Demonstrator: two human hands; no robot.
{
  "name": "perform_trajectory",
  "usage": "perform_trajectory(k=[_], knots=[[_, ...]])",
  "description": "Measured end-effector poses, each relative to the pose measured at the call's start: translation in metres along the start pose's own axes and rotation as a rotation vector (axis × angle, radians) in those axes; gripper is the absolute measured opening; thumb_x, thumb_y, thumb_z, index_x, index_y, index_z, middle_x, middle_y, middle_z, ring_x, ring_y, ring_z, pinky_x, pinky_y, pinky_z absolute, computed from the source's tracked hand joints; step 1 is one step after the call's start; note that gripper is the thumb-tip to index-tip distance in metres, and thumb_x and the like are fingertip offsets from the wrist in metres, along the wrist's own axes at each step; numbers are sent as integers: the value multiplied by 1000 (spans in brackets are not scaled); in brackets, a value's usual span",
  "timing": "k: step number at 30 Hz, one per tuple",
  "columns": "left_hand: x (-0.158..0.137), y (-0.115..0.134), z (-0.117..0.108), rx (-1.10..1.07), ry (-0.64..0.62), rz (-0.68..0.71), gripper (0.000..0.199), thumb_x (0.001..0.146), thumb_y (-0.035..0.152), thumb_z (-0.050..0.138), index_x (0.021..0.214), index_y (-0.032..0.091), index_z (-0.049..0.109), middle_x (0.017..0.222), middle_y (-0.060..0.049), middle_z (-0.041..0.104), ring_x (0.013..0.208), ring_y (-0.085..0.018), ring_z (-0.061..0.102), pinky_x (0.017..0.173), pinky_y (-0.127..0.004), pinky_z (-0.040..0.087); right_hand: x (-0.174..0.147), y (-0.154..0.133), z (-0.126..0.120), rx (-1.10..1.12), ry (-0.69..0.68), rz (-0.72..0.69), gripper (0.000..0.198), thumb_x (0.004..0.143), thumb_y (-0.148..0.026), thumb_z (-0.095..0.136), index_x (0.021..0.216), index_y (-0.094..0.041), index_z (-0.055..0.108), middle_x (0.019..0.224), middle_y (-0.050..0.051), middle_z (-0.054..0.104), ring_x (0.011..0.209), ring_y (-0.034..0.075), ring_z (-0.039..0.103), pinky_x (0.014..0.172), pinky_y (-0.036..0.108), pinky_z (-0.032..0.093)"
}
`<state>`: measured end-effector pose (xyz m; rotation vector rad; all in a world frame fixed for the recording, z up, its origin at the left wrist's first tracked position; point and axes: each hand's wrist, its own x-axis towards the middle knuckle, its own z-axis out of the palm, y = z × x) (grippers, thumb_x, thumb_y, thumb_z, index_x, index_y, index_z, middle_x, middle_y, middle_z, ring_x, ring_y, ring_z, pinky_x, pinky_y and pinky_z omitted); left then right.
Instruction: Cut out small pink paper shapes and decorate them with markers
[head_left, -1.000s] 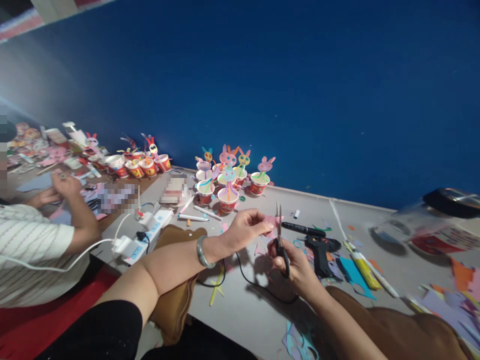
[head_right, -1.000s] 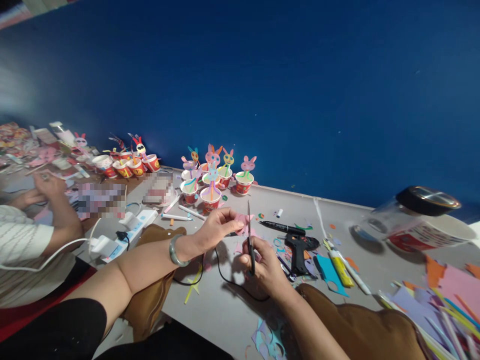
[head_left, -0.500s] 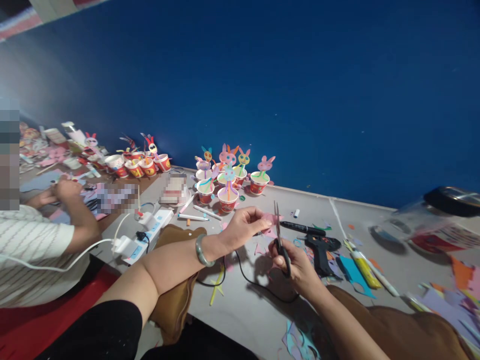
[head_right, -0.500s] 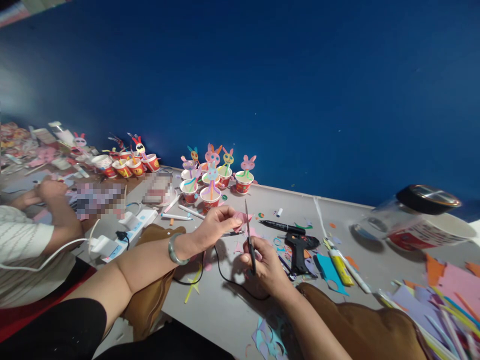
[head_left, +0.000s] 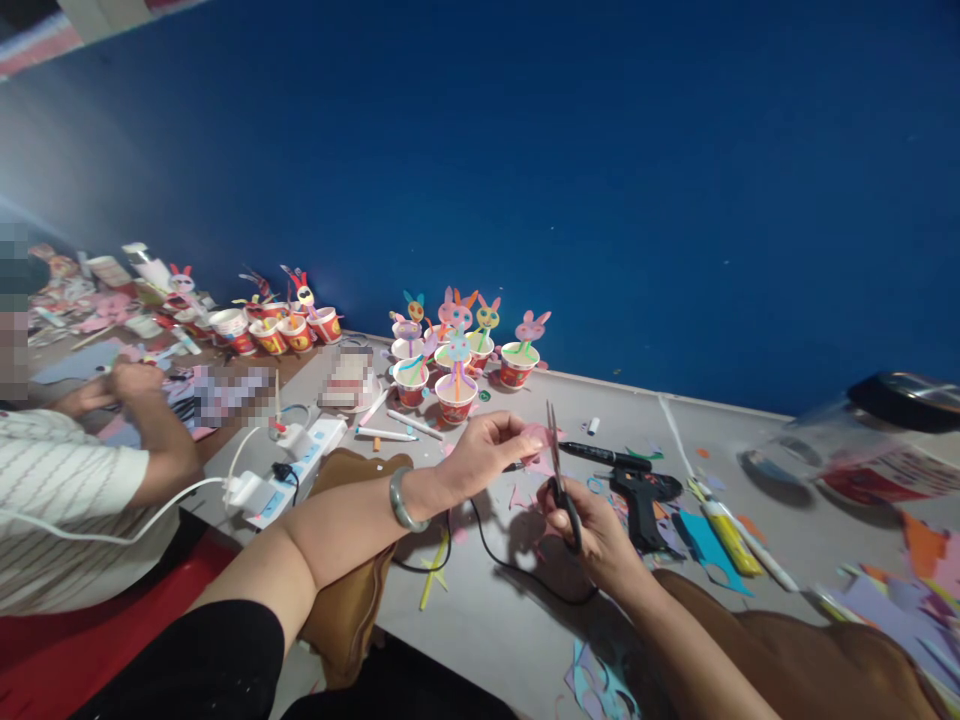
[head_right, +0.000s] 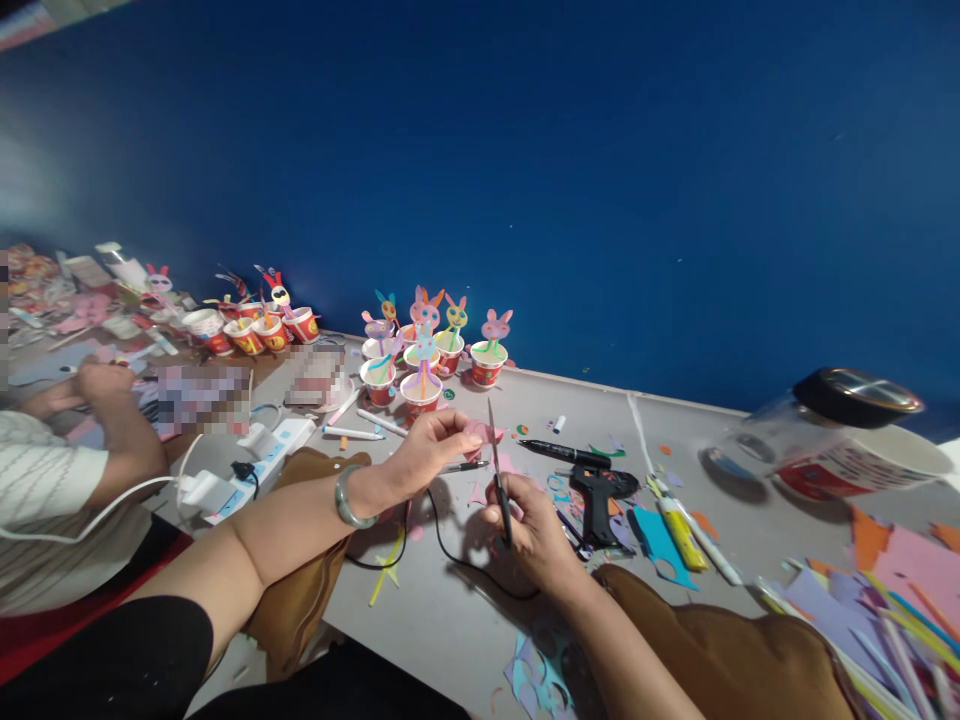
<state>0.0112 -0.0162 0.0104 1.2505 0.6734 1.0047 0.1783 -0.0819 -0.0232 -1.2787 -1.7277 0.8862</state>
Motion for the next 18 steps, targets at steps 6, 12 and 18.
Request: perform_trajectory(k=[6,12,18], knots=[[0,1,0,-5,2,-8,31,72,40,73,70,14,56,63,2,58,61,-8,53,62,-24,42,-1,-1,1,10,-5,-1,66,72,-86,48,65,-20,52,61,0,48,59,15,45,54,28,37],[-2,7,1,52,-46,10,30,74,39,72,68,14,56,61,2,56,60,-7,51,61,-24,41,-2,-3,0,3,-13,-18,67,74,-86,45,66,-20,52,62,0,48,59,15,43,55,28,37],[-1,6,-1,68,-63,33,30,74,39,72,68,14,57,62,2,56,60,-7,52,60,-24,41,-1,-3,-1,-24,-3,-21,68,72,-87,45,64,-20,52,61,1,50,62,17,48,57,29,39]])
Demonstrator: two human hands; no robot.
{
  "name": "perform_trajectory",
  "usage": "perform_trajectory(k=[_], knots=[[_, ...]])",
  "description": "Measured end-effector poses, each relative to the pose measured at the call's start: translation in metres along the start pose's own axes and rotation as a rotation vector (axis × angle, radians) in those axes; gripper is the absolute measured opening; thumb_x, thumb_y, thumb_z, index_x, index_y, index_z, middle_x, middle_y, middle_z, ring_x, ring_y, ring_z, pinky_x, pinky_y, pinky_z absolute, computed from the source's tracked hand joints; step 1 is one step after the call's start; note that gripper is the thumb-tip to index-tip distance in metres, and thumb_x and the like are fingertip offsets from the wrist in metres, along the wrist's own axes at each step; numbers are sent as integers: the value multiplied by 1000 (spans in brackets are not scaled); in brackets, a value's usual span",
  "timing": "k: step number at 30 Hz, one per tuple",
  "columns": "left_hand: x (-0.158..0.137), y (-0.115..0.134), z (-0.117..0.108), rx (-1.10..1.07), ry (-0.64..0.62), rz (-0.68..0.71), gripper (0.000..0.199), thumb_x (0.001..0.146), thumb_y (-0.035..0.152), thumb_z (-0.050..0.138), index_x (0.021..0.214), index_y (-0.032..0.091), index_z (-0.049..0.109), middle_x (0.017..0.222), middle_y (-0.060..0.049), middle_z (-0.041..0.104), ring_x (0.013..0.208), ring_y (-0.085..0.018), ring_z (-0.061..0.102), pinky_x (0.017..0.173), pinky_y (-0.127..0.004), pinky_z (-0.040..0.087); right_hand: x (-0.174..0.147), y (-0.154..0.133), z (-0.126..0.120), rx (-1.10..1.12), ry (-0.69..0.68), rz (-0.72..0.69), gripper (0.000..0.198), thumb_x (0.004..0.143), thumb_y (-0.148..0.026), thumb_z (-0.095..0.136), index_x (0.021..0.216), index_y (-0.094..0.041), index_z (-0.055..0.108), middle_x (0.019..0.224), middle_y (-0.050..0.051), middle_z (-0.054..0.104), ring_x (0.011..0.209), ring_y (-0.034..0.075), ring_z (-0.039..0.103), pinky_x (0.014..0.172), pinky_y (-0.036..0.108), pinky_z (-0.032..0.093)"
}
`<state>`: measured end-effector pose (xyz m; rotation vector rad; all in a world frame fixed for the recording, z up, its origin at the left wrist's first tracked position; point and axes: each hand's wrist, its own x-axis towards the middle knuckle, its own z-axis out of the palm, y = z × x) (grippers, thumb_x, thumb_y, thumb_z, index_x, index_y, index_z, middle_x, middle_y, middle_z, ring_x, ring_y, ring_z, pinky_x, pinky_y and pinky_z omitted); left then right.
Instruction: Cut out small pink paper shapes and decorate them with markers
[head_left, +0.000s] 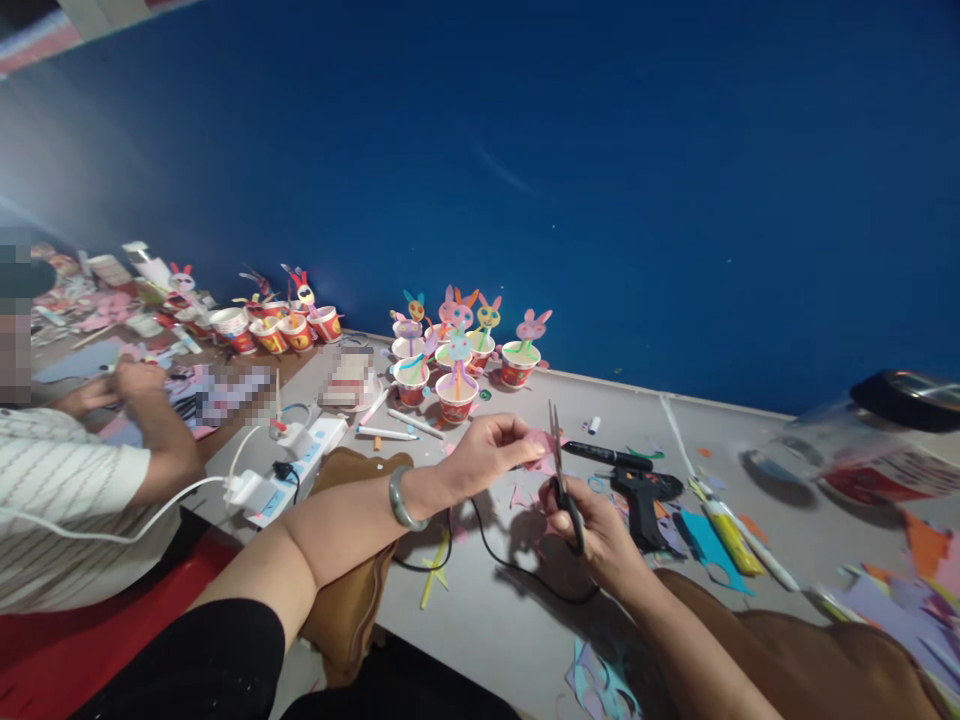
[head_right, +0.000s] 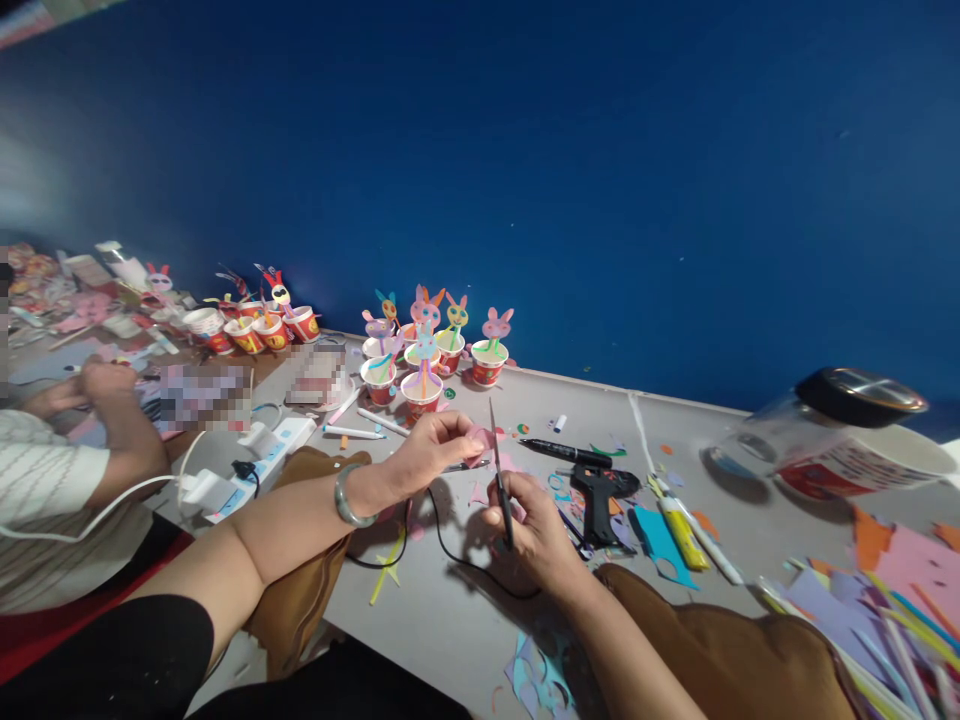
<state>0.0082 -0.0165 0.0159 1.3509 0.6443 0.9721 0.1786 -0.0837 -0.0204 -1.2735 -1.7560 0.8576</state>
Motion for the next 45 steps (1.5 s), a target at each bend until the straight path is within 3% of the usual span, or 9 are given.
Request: perform_trajectory(k=[25,32,45], knots=[[1,0,-3,-16,47,-12,29,73,40,73,71,15,58,66,0,61,64,-10,57,63,-25,46,1,-4,-3,-10,-4,23,67,70,-87,49,64,-20,53,59,1,51,60,17,49,55,29,39],[-1,2,-2,8,28,-27,32,73,41,73,70,15,57,66,0,61,64,-9,57,64,-25,47,1,-4,-3,11,-24,17,64,75,-83,48,65,-20,53,61,1,51,60,17,48,55,29,39],[-1,4,-3,4,15,-10,28,74,39,72,71,15,58,67,0,61,64,-9,57,65,-25,47,2,-5,-3,-10,-8,10,67,70,-87,49,63,-20,53,59,1,52,60,17,50,55,30,40]])
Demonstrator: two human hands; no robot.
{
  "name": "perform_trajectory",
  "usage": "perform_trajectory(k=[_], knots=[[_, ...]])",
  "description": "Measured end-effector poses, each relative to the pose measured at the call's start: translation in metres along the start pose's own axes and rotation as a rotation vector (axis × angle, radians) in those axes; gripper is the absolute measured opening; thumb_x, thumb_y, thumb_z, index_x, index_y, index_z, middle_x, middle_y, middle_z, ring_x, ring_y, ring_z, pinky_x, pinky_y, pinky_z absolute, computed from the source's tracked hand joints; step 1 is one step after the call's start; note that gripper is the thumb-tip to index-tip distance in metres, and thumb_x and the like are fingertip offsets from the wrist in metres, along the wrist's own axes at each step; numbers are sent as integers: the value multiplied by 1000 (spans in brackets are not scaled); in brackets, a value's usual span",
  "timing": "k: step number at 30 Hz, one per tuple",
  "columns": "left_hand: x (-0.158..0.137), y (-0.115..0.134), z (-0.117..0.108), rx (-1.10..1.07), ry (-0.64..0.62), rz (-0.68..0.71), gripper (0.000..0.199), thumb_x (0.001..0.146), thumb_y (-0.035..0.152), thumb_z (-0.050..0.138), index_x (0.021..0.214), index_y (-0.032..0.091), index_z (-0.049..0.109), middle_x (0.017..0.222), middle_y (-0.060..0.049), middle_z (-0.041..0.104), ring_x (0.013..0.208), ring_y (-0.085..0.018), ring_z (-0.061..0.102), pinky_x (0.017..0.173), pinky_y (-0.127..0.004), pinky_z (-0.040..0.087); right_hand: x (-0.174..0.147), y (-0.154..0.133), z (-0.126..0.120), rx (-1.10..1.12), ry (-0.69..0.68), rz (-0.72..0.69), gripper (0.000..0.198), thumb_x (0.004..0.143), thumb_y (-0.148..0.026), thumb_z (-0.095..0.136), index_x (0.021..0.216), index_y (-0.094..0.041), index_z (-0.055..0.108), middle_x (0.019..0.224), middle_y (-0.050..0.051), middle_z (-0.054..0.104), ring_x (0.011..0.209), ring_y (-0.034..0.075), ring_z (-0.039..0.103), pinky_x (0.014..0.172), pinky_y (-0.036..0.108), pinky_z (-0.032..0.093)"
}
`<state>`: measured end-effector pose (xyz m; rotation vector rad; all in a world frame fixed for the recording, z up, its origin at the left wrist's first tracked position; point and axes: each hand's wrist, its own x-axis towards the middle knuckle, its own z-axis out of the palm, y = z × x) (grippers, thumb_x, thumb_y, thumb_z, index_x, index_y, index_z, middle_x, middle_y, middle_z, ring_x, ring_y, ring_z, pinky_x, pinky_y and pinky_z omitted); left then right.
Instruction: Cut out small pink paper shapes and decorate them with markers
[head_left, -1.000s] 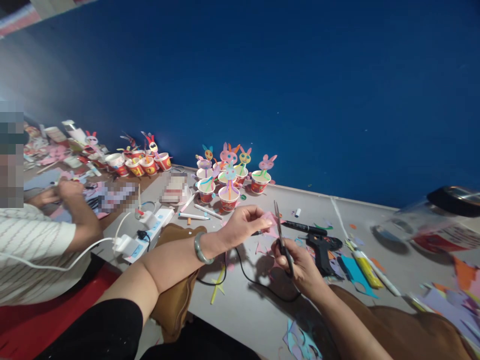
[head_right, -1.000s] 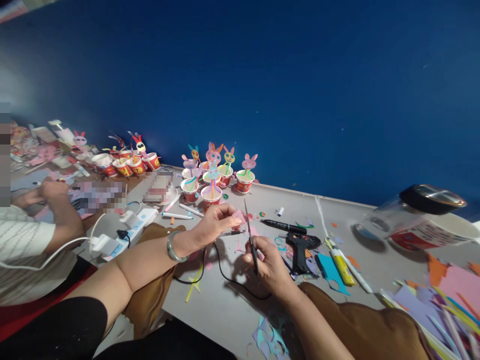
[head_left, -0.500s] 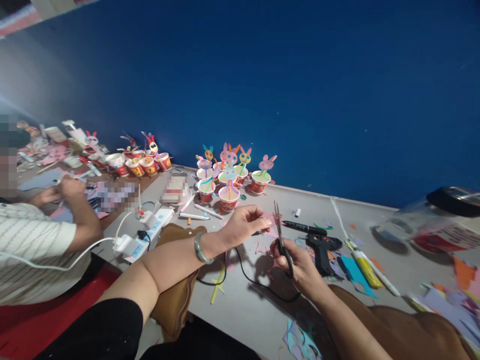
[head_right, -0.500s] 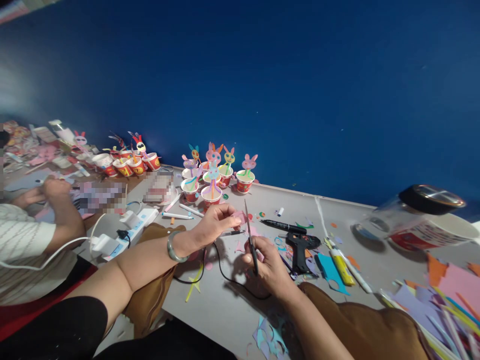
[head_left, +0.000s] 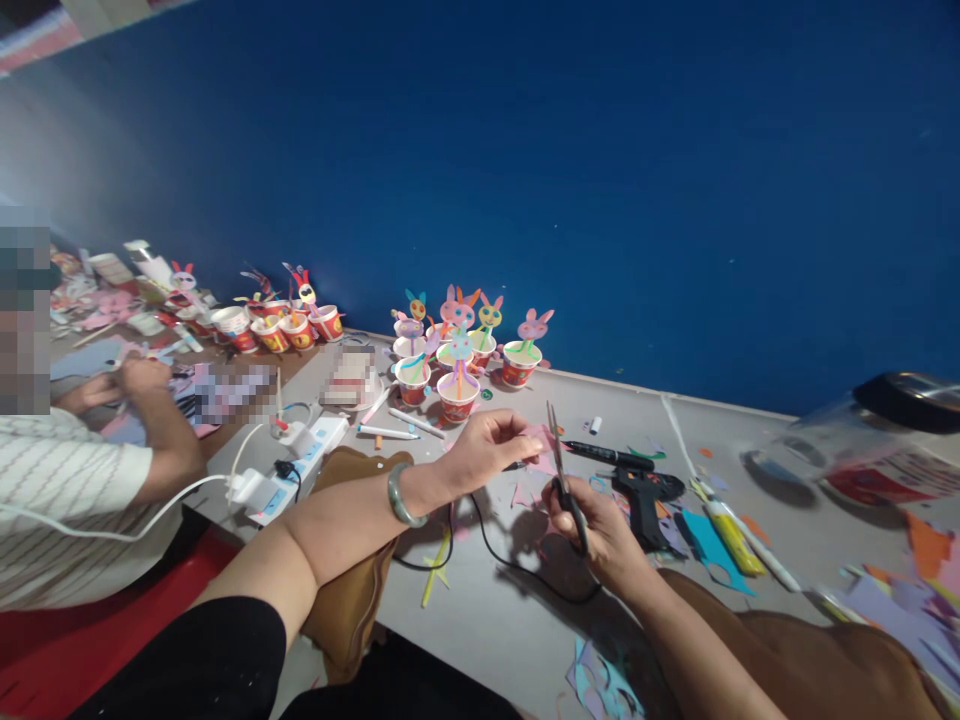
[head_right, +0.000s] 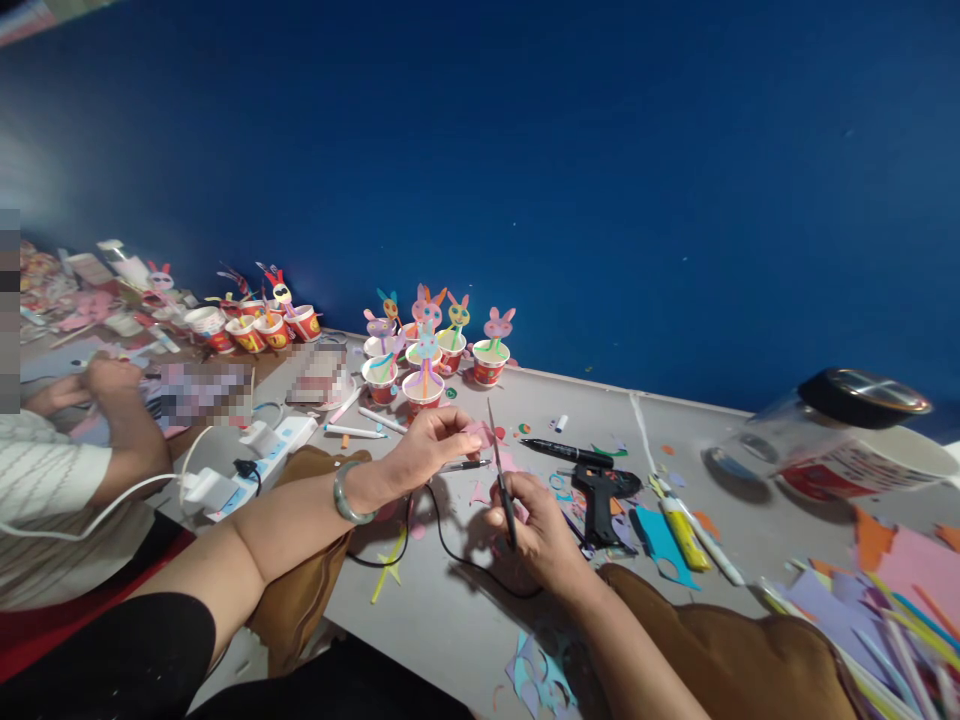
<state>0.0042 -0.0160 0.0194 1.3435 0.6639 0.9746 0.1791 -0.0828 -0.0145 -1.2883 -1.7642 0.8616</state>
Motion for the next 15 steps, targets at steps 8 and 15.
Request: perform_trajectory(k=[8,15], knots=[[1,0,0,19,39,9,22,74,33,70,70,15,57,66,1,60,63,-9,57,63,-24,46,-1,3,0,-10,4,-8,67,71,-87,47,63,-20,53,59,1,53,60,18,50,56,30,41],[1,0,-1,18,37,18,19,73,31,69,70,16,57,66,0,61,63,-9,56,63,-24,46,-1,6,1,-4,0,-8,65,72,-85,49,64,-21,54,59,1,53,61,18,50,56,30,41]])
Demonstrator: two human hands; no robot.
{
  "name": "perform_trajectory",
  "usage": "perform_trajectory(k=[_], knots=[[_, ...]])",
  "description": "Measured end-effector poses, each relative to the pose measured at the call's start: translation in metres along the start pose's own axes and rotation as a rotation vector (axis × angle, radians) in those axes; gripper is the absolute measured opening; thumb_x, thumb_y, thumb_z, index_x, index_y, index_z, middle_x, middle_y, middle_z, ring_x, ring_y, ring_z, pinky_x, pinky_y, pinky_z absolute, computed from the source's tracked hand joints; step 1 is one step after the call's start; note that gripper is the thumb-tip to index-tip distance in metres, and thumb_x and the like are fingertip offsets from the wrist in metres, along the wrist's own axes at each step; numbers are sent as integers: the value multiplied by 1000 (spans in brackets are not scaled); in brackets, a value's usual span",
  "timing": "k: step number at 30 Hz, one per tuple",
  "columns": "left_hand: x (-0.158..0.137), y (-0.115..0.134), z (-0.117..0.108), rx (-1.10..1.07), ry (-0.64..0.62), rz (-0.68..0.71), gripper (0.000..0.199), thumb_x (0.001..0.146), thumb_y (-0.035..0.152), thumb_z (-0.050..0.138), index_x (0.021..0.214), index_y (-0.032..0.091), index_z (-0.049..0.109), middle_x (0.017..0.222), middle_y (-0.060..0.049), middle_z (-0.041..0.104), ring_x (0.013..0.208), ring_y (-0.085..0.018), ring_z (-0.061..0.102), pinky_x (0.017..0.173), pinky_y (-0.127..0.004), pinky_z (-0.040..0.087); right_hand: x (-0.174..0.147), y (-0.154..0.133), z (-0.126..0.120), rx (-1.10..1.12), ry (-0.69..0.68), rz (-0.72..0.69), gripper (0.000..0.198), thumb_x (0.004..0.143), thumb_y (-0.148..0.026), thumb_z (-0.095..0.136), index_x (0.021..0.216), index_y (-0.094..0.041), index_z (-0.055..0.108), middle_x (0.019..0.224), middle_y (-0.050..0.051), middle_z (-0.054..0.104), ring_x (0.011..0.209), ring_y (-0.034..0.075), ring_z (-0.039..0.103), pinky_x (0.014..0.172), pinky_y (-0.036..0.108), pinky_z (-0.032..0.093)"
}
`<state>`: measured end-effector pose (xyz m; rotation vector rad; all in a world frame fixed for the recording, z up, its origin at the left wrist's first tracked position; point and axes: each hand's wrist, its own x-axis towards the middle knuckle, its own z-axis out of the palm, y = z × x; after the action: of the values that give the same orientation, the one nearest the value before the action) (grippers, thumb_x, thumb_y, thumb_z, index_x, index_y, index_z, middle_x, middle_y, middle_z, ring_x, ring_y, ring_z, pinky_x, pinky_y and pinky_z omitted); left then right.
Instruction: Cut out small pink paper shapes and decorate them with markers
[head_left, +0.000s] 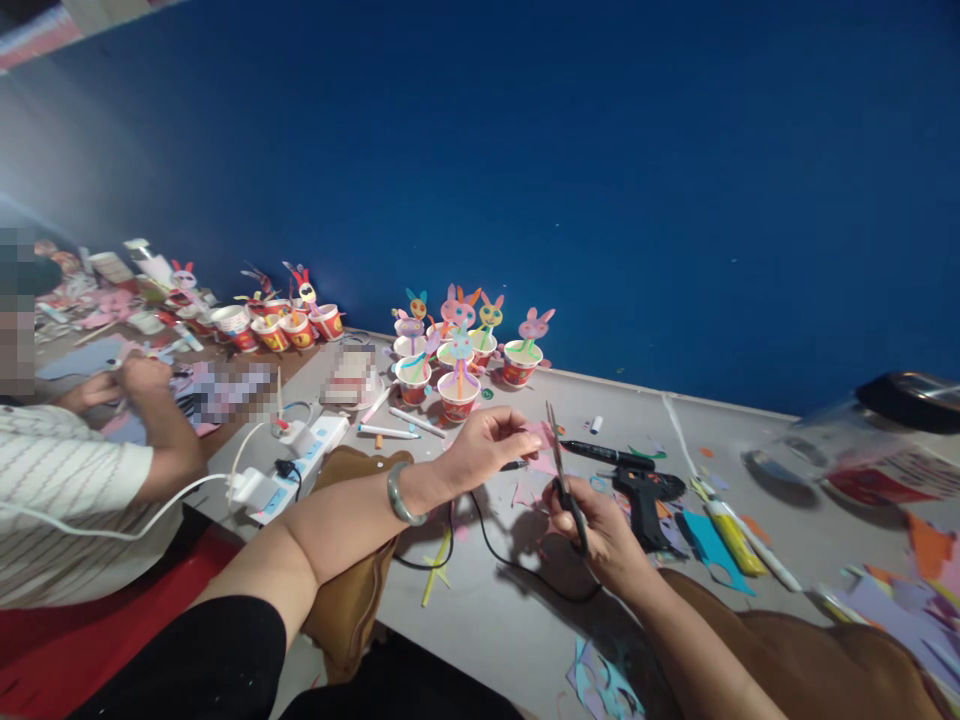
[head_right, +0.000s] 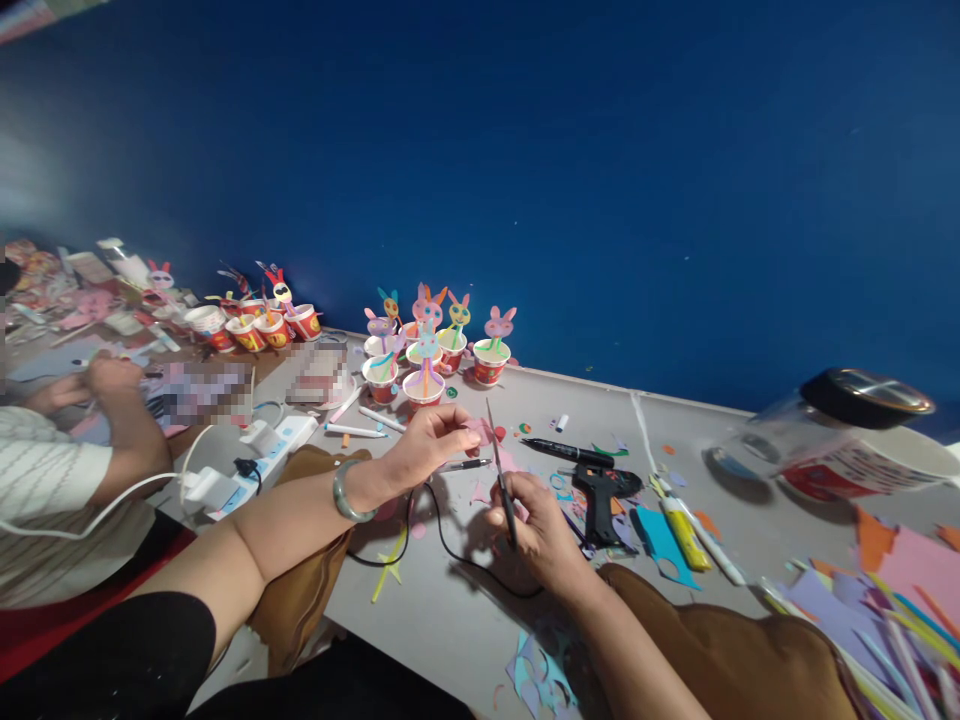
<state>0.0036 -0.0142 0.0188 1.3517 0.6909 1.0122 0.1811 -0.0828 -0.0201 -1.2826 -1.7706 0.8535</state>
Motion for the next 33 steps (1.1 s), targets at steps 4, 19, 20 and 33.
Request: perform_trajectory(k=[4,19,20,33], knots=[[0,1,0,-3,1,-2,17,74,29,68,70,16,57,65,0,60,63,-9,56,62,-24,46,0,-2,0,8,-8,7,64,72,-84,50,64,-21,53,60,1,52,61,18,50,57,30,41],[2,-3,-2,-57,20,-14,19,72,29,70,71,15,57,67,1,59,65,-10,58,65,-25,47,2,0,0,-4,-16,1,67,71,-87,47,62,-21,52,59,1,50,59,17,47,55,29,38],[2,-3,-2,-58,20,-16,19,72,30,70,72,15,57,68,1,59,65,-9,58,65,-25,47,1,0,0,-9,-16,3,67,71,-87,47,63,-21,52,59,1,50,59,17,47,55,29,38],[2,-2,-2,-68,12,-29,20,73,30,70,72,14,58,68,1,59,65,-9,58,65,-24,46,1,3,2,1,-12,6,66,72,-86,48,64,-21,53,60,1,51,60,18,49,55,29,39]])
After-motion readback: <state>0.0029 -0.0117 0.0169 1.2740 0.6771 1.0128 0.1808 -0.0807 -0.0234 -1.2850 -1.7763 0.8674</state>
